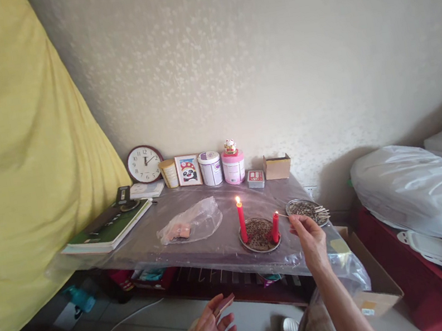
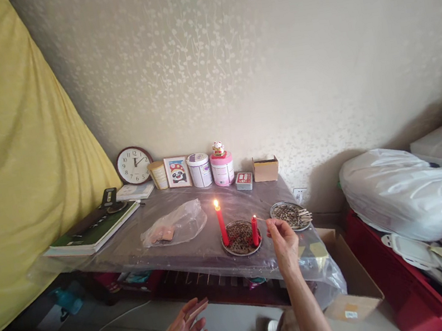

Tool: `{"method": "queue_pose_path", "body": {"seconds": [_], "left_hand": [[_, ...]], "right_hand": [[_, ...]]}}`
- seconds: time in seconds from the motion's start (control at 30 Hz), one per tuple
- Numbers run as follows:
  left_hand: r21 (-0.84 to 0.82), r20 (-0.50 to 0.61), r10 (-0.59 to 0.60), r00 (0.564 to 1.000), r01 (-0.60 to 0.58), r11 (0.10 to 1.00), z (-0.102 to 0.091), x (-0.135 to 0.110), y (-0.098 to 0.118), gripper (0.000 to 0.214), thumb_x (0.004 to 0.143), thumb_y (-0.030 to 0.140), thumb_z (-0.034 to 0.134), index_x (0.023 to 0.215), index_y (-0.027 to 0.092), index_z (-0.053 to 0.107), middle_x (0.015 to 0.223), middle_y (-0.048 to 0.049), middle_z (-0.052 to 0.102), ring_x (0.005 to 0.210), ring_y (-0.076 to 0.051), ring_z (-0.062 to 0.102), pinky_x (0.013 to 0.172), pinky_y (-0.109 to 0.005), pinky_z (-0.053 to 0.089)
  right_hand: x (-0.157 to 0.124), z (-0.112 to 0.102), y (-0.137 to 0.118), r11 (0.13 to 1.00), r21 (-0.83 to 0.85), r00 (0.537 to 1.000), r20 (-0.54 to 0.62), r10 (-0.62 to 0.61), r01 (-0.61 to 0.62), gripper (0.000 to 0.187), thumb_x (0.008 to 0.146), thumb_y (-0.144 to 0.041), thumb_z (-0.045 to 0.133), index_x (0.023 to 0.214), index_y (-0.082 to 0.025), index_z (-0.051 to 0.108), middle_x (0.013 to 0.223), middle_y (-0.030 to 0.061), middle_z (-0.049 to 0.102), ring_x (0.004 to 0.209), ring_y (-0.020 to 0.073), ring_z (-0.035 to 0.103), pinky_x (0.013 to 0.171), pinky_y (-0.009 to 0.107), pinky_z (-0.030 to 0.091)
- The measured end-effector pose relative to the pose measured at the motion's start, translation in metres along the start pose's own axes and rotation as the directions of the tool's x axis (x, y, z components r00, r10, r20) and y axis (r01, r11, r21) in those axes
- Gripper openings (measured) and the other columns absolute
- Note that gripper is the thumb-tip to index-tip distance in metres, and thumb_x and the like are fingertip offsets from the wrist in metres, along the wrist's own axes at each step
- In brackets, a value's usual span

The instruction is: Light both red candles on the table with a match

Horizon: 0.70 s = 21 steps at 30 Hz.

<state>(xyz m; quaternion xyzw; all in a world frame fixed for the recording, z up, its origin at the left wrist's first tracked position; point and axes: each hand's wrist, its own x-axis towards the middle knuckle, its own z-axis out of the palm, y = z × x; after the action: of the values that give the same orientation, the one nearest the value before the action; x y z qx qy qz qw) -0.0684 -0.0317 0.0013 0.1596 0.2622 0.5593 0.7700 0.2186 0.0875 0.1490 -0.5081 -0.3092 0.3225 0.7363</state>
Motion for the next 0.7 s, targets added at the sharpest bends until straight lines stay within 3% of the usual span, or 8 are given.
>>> {"method": "queue_pose_path", "body": {"seconds": [0.7], "left_hand": [[-0.015,0.039,0.006,0.999,-0.006,1.0,-0.0033,-0.0002,-0.0003,0.039,0.078,0.035,0.091,0.116,0.027,0.082,0.132,-0.0111,0.082,0.093,-0.022,0.078,0.086,-0.036,0.062]], "right_hand": [[-0.0021,-0.0014,-0.0027,1.0,-0.02,1.0,0.023,-0.016,0.017,0.043,0.054,-0.056,0.093,0.07,-0.02,0.075,0.071,-0.0007,0.069,0.066,0.0163,0.059,0.067,0.032,0.054]]}}
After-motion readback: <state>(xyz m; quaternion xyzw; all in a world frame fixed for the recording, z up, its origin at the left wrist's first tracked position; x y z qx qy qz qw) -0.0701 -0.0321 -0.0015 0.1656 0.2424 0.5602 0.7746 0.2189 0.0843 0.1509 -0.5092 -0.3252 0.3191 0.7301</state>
